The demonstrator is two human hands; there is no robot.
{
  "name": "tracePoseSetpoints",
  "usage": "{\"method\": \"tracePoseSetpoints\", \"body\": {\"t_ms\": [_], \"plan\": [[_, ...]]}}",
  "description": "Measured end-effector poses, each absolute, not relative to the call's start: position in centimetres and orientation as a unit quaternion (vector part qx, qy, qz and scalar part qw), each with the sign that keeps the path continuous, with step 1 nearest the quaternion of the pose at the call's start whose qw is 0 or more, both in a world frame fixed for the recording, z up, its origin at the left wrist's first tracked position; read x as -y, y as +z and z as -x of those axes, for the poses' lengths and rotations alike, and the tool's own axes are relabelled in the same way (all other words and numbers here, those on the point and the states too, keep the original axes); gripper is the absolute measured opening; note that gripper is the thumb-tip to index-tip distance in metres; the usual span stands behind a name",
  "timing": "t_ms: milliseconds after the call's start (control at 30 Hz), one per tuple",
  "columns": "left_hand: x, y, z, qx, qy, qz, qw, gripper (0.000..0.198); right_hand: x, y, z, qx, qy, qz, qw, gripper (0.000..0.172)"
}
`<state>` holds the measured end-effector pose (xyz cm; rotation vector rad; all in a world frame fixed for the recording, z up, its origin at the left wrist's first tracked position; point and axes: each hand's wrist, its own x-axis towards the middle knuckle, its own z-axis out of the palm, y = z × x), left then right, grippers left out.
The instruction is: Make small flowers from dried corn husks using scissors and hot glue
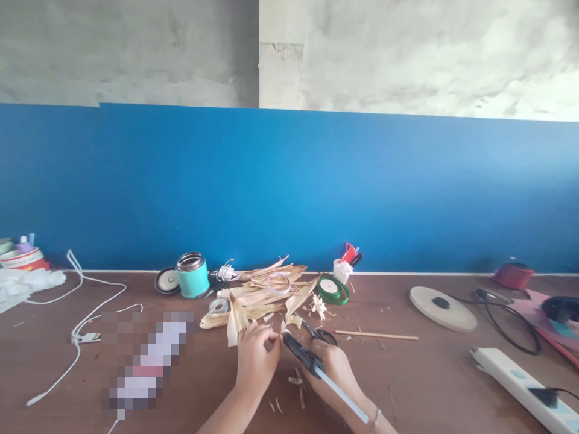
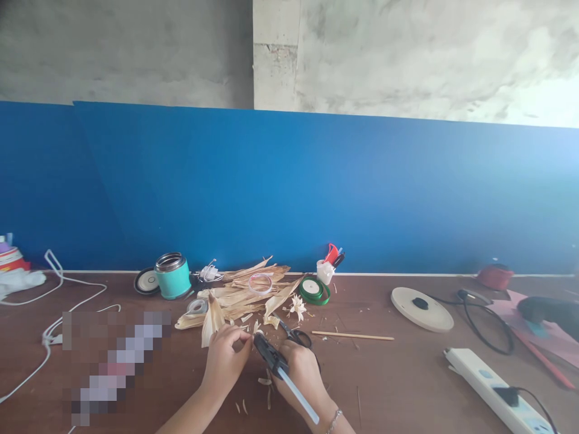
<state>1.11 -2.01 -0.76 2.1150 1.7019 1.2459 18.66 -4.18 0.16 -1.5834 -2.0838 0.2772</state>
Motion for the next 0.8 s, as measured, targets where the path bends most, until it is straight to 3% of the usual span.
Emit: {"method": "tracePoseSetpoints", "body": {"t_ms": [800], "plan": [[1.53,-1.24,-0.78,-0.558,0.469,-0.678,0.100,0.022,3.96,-0.38,-19.20,0.784,0.075,0.556,0.265,0.010]]}}
